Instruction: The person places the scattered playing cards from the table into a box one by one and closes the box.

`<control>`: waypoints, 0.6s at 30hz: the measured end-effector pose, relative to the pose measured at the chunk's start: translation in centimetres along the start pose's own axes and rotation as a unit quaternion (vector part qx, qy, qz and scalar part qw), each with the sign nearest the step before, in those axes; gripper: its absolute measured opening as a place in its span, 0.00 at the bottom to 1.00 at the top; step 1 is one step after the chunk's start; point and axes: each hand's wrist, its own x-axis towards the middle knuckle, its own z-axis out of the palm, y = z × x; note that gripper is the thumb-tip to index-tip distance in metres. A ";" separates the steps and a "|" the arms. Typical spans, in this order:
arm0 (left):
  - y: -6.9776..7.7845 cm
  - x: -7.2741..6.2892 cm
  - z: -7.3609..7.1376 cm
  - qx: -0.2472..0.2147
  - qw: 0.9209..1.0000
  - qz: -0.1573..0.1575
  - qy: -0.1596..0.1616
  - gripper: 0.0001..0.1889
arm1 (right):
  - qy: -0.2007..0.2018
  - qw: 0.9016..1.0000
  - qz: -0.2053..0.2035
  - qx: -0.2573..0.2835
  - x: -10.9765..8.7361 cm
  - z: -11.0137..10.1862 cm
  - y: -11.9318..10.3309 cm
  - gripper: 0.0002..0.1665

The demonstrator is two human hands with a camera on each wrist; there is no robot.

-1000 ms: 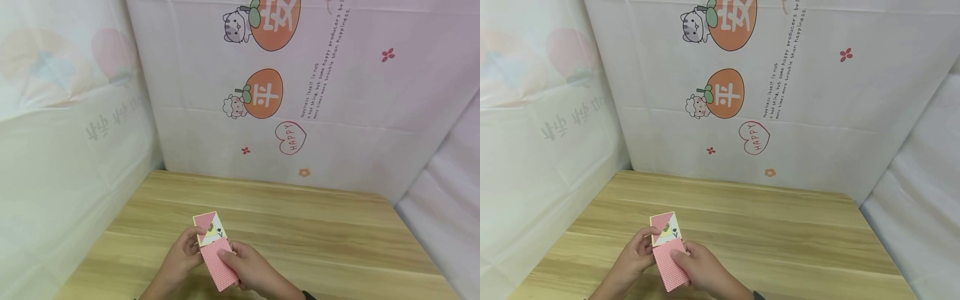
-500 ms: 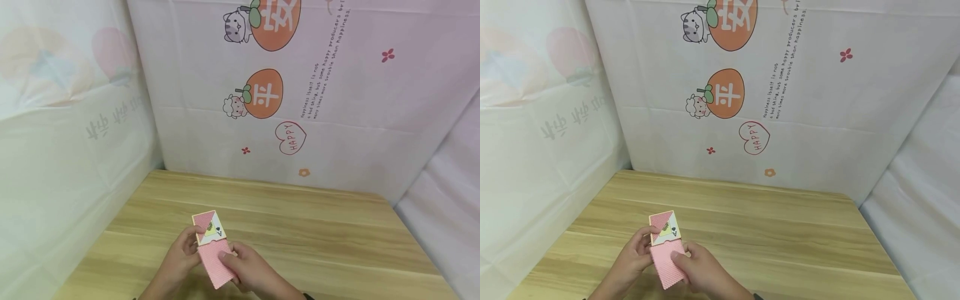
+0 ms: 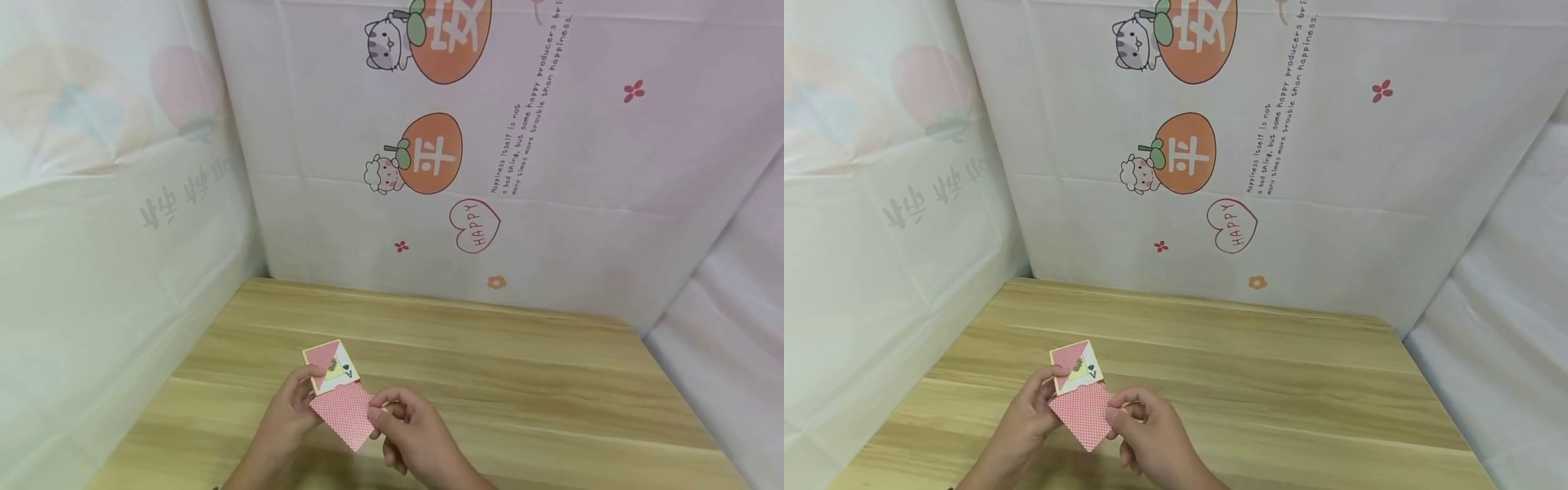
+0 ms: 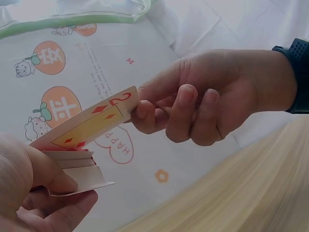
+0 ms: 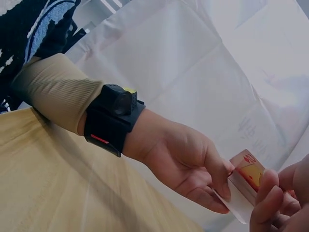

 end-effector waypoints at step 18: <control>0.1 0.0 -0.2 0.000 1.000 0.002 0.025 0.30 | 0.055 0.985 -0.111 -0.120 -0.3 1.0 1.5 0.18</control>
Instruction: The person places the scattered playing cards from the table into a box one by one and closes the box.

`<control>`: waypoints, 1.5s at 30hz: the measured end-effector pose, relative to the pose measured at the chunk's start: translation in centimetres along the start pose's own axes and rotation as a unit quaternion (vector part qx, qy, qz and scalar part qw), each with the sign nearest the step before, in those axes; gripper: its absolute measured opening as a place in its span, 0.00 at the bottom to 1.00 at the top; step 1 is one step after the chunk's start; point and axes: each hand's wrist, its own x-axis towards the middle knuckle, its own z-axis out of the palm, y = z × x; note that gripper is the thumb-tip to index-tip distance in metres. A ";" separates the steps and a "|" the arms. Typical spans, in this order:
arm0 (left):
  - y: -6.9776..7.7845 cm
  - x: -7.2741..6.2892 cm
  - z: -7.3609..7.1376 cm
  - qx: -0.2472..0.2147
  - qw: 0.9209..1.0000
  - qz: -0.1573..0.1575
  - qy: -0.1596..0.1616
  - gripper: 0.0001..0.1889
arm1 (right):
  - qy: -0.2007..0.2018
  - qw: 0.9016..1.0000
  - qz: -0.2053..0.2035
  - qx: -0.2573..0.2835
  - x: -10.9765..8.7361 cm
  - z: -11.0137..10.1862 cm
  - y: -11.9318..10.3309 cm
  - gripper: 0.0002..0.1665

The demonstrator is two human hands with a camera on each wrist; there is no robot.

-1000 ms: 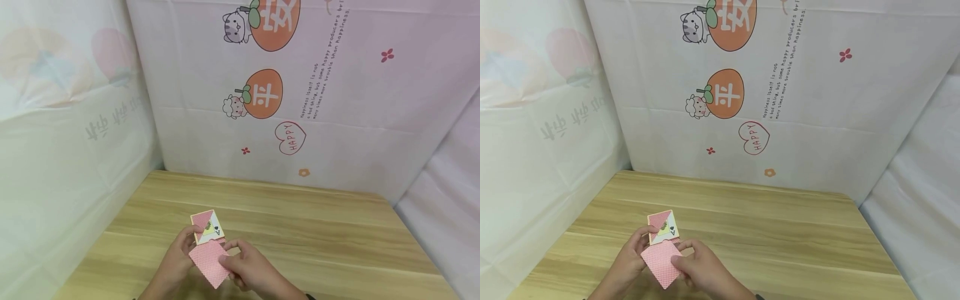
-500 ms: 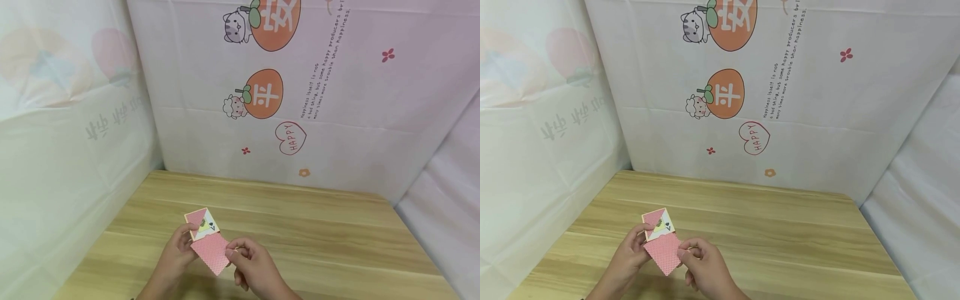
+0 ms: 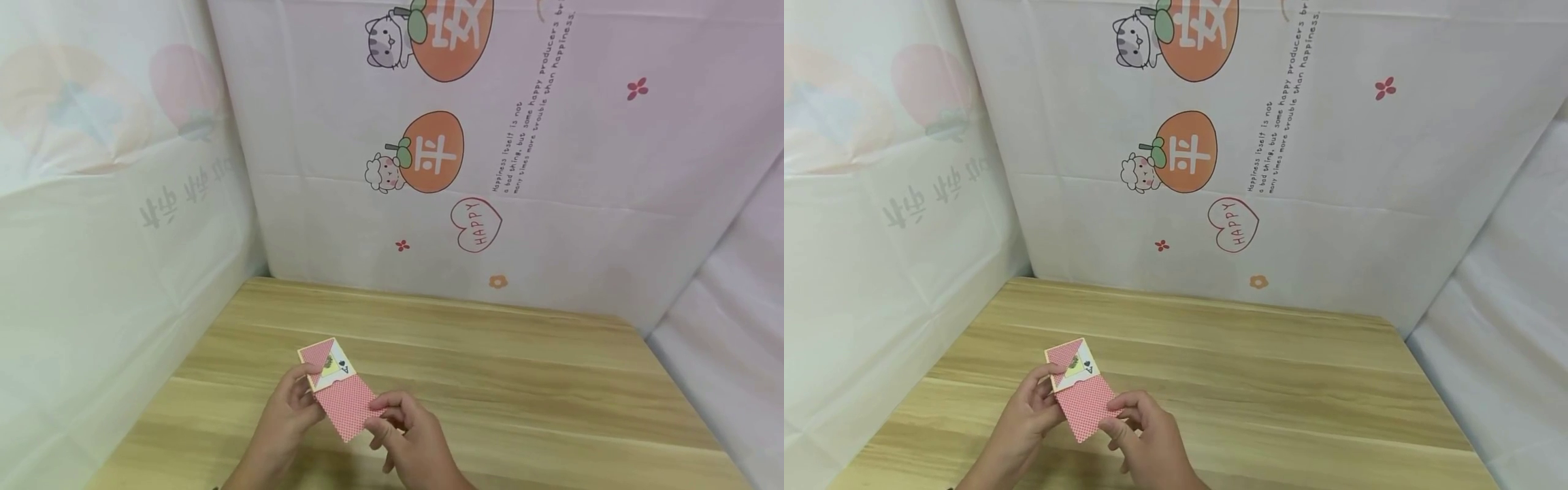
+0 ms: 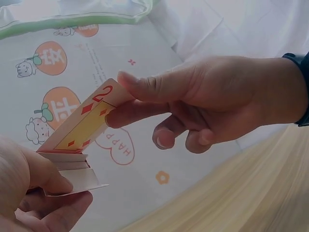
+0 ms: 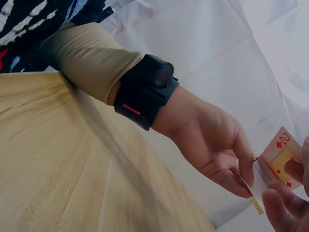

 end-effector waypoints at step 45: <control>-0.4 -0.7 2.2 0.144 0.975 0.012 -0.168 0.29 | -0.025 0.997 0.047 -0.052 2.9 -5.5 -0.5 0.19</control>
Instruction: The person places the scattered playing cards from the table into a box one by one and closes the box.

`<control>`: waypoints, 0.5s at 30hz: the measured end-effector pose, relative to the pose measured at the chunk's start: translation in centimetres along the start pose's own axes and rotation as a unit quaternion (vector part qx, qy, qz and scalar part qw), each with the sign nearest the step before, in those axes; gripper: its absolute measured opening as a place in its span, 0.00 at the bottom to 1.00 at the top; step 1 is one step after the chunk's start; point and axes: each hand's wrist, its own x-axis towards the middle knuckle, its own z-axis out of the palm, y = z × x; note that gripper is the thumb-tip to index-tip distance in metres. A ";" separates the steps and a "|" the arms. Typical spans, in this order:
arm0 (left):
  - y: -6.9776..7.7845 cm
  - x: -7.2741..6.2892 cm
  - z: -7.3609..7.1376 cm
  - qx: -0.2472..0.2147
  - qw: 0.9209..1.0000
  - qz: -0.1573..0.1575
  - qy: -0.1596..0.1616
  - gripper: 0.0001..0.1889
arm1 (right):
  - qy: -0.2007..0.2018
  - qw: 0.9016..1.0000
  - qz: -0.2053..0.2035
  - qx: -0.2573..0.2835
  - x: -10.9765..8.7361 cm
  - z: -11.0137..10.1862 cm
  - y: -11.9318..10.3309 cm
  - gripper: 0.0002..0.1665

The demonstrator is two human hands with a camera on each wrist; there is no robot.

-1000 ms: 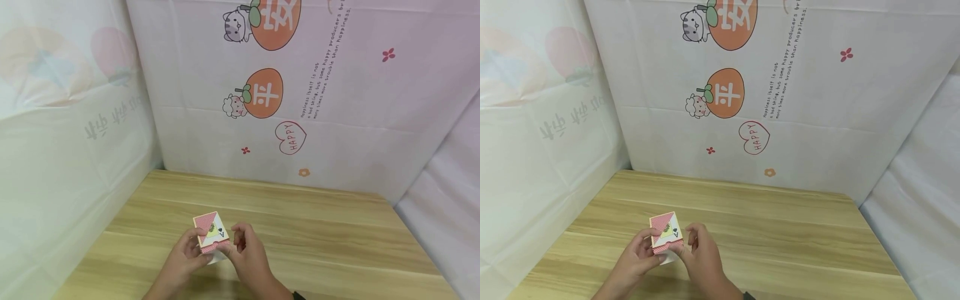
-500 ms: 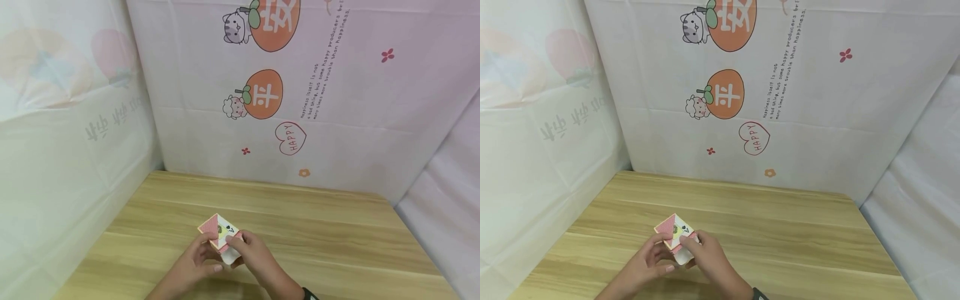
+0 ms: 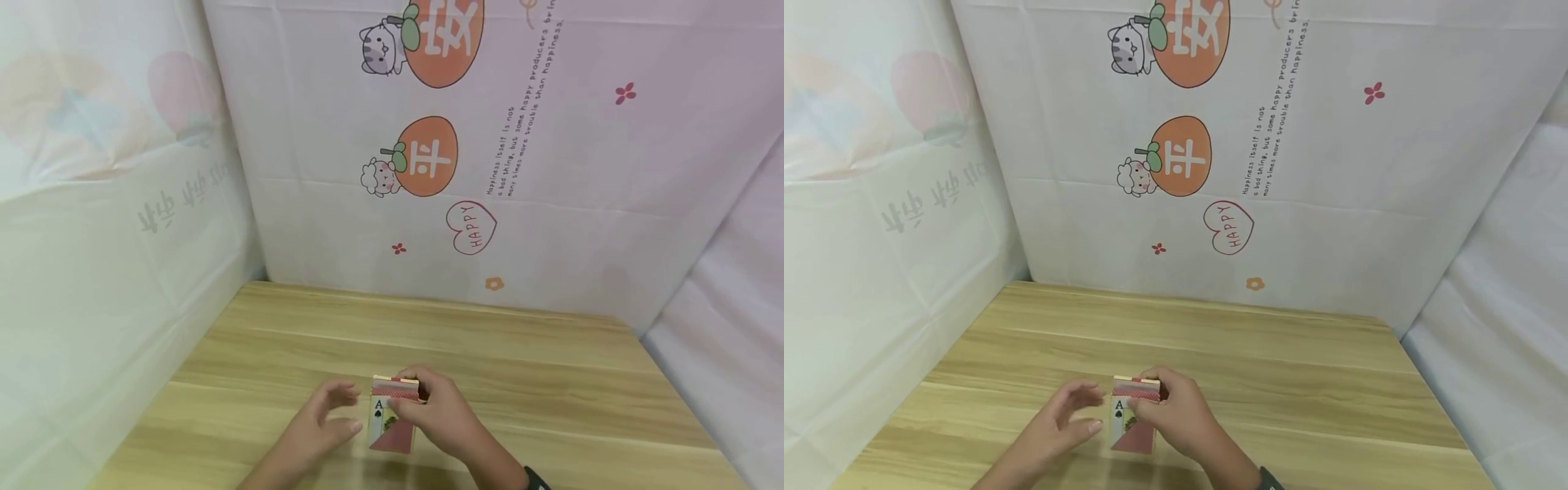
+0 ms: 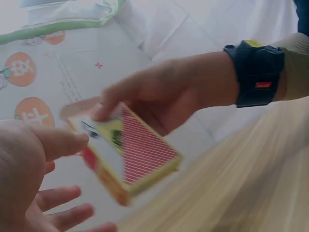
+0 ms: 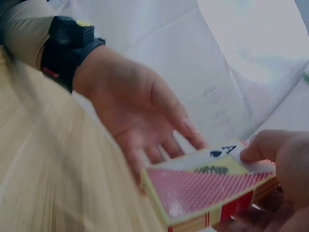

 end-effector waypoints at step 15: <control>0.4 0.2 1.9 -0.053 0.996 0.029 -0.072 0.25 | -0.034 0.978 0.047 0.203 -0.4 0.8 -0.8 0.13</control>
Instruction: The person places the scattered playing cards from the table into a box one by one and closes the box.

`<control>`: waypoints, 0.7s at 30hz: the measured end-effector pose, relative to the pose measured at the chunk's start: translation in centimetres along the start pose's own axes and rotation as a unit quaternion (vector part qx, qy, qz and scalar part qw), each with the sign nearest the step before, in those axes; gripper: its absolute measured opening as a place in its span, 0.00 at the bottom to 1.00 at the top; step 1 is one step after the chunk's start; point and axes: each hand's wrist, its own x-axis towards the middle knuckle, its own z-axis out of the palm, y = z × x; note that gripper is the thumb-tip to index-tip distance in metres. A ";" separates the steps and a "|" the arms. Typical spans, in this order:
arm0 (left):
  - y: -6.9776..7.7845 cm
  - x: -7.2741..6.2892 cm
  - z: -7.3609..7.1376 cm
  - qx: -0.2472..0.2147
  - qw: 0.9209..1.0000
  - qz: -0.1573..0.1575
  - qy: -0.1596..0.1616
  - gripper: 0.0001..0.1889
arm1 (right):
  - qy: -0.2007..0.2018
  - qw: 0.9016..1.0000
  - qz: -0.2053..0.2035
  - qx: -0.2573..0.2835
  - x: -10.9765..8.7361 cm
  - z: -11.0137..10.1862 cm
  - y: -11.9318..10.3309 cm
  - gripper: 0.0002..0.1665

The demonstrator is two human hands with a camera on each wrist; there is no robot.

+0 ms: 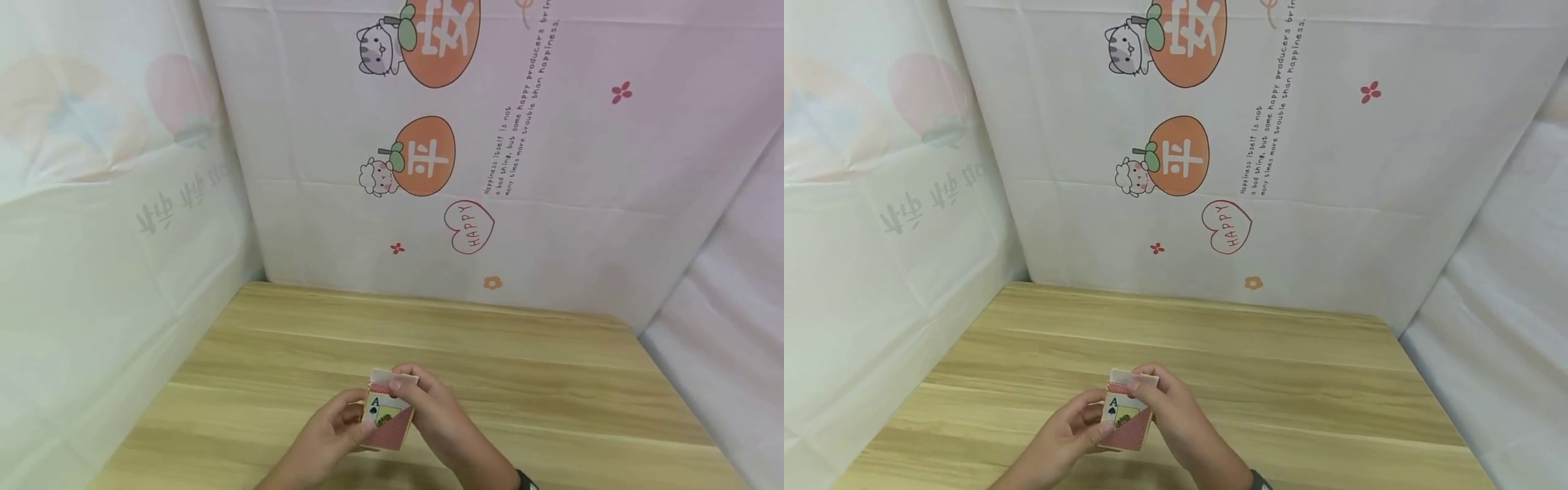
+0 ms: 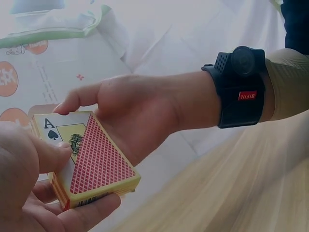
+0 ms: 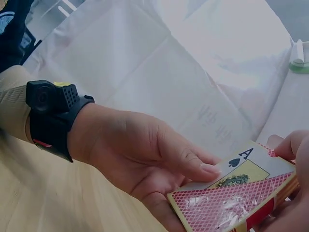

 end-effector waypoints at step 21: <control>0.3 0.4 0.4 -0.052 0.998 -0.004 0.030 0.26 | 0.056 0.995 -0.050 -0.071 -0.4 -0.5 -0.5 0.20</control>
